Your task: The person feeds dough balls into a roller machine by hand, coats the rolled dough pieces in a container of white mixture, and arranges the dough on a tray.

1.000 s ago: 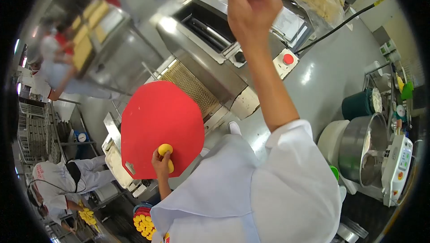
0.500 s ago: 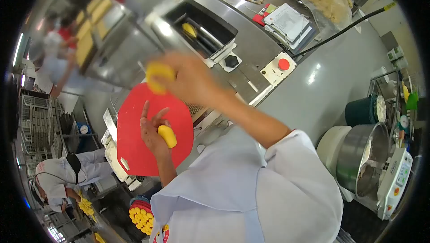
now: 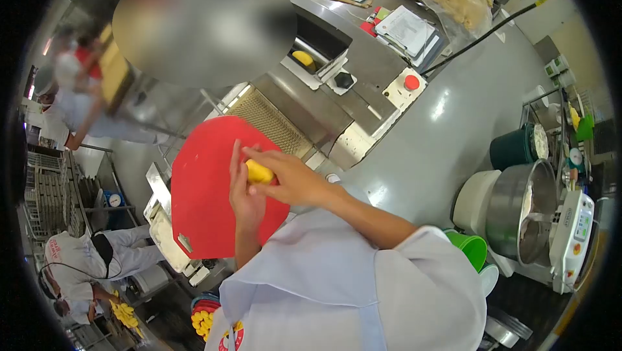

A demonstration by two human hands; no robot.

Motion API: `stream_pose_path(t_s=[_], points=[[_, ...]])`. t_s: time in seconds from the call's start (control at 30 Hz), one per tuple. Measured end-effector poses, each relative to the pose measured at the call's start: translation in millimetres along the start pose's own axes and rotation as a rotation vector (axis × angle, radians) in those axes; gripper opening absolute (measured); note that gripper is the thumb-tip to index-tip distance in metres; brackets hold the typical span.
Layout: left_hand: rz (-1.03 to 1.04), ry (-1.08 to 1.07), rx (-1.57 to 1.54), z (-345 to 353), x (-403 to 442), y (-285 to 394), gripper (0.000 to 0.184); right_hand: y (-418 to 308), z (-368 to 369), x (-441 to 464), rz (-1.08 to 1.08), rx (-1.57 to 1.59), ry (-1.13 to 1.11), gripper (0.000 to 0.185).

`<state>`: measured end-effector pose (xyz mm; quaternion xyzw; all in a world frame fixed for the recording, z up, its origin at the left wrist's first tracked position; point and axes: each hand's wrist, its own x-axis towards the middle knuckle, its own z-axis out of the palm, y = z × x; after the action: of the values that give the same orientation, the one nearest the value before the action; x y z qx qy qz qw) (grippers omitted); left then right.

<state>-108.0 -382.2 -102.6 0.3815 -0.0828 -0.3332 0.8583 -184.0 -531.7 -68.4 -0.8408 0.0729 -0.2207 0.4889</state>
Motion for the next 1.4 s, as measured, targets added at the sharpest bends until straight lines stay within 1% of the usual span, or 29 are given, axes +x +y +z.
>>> stream_pose_path(t_s=[0.03, 0.1, 0.13, 0.17, 0.2, 0.23, 0.27, 0.3, 0.37, 0.4, 0.43, 0.47, 0.5, 0.57, 0.6, 0.63, 0.67, 0.7, 0.83, 0.87, 0.93, 0.97, 1.0, 1.07, 1.13, 1.2, 1.3, 1.33, 1.4], points=[[-0.021, -0.091, -0.224, 7.2, 2.9, 5.0, 0.058, -6.2, 10.8, -1.9, -0.126, -0.036, -0.014, 0.052], [0.041, -0.101, -0.278, 9.9, -3.2, 24.0, 0.062, -30.7, -29.0, 40.1, 0.111, -0.06, -0.002, 0.046], [0.123, -0.014, -0.105, 4.1, -12.8, 37.7, 0.061, -58.0, -49.1, 59.5, 0.083, -0.2, 0.202, 0.044], [0.206, 0.075, 0.068, -6.7, -23.3, 50.3, 0.06, -44.4, -68.4, 90.8, -0.25, -0.176, 0.445, 0.04], [0.284, 0.248, 0.462, -34.8, -33.9, 54.9, 0.06, -52.3, -86.9, 116.4, -0.129, -0.304, 0.628, 0.036], [0.352, 0.426, 0.858, -72.0, -48.4, 54.3, 0.061, -51.5, -103.4, 146.4, -0.361, -0.344, 0.845, 0.037], [0.338, 0.589, 0.817, -104.6, -69.2, 56.4, 0.059, -33.4, -115.9, 176.2, -0.462, -0.394, 0.966, 0.034], [0.317, 0.751, 0.773, -136.0, -95.9, 55.4, 0.058, -18.7, -118.6, 197.9, -0.463, -0.379, 0.942, 0.033], [0.262, 0.978, 0.632, -192.6, -155.6, 39.8, 0.056, 35.0, -114.6, 214.4, -0.198, -0.593, 0.53, 0.035], [0.098, 1.038, 0.644, -198.4, -185.3, 37.2, 0.056, 58.5, -109.2, 210.3, -0.06, -0.691, 0.324, 0.037], [-0.068, 1.09, 0.651, -199.1, -205.0, 32.2, 0.058, 72.5, -96.8, 191.8, -0.081, -0.521, 0.414, 0.039], [-0.16, 1.035, 0.469, -205.2, -213.4, 23.1, 0.059, 60.5, -78.2, 165.4, -0.111, -0.352, 0.49, 0.042], [-0.245, 0.989, 0.278, -214.2, -221.6, 6.5, 0.061, 44.9, -58.7, 128.1, -0.031, -0.143, 0.596, 0.04], [-0.32, 0.814, -0.054, -239.4, -222.1, -42.2, 0.065, 19.7, -20.6, 48.6, 0.221, -0.143, 0.583, 0.037], [-0.308, 0.692, -0.18, -256.0, -218.9, -67.0, 0.066, 11.8, 4.0, 12.5, 0.313, 0.075, 0.464, 0.036], [-0.284, 0.653, -0.252, -240.9, -206.0, -70.2, 0.068, 0.8, 26.0, -15.6, 0.363, 0.011, 0.273, 0.032], [-0.11, 0.467, -0.387, -222.6, -187.2, -71.7, 0.068, 6.1, 46.1, -36.0, 0.369, 0.011, 0.192, 0.03], [-0.031, 0.538, -0.464, -199.1, -173.0, -61.0, 0.057, 18.3, 62.6, -56.0, 0.376, 0.013, 0.105, 0.028], [0.281, 0.943, -0.056, -154.4, -152.2, -58.7, 0.03, 82.1, 55.0, -62.6, 0.334, 0.101, 0.033, 0.023], [0.33, 0.929, -0.019, -141.3, -147.6, -45.5, 0.028, 83.0, 44.6, -48.9, 0.403, 0.173, 0.04, 0.025], [0.432, 0.991, 0.013, -115.3, -153.8, -42.0, 0.023, 89.7, 30.1, -21.6, 0.48, 0.415, -0.056, 0.041], [0.482, 1.038, 0.014, -107.2, -155.4, -41.8, 0.021, 188.2, 18.3, -2.0, 0.284, 0.372, -0.146, 0.053], [0.444, 1.05, -0.032, -72.4, -172.3, -18.7, 0.02, 183.5, 12.7, 7.3, 0.486, 0.708, -0.313, 0.06], [0.513, 1.131, 0.094, -44.9, -215.4, -37.1, 0.022, 112.7, 32.1, 17.6, 0.776, 0.946, -0.691, 0.076], [0.642, 1.225, 0.094, -9.7, -265.8, -55.2, 0.023, 73.6, 50.0, -9.3, 0.549, 0.597, -0.767, 0.074], [0.811, 1.318, 0.026, 22.5, -319.8, -85.0, 0.028, 72.1, 67.6, -30.0, 0.403, 0.6, -0.99, 0.071], [1.033, 1.469, -0.053, 79.2, -400.9, -138.0, 0.037, 40.3, 119.4, -55.6, 0.41, 0.713, -1.245, 0.069], [1.079, 1.557, -0.065, 104.4, -412.0, -168.0, 0.036, 14.1, 119.1, -79.1, 0.467, 0.766, -1.323, 0.069], [1.226, 1.688, -0.135, 140.5, -452.2, -210.0, 0.035, -64.9, 129.2, -131.8, 0.337, 0.778, -1.649, 0.069]])
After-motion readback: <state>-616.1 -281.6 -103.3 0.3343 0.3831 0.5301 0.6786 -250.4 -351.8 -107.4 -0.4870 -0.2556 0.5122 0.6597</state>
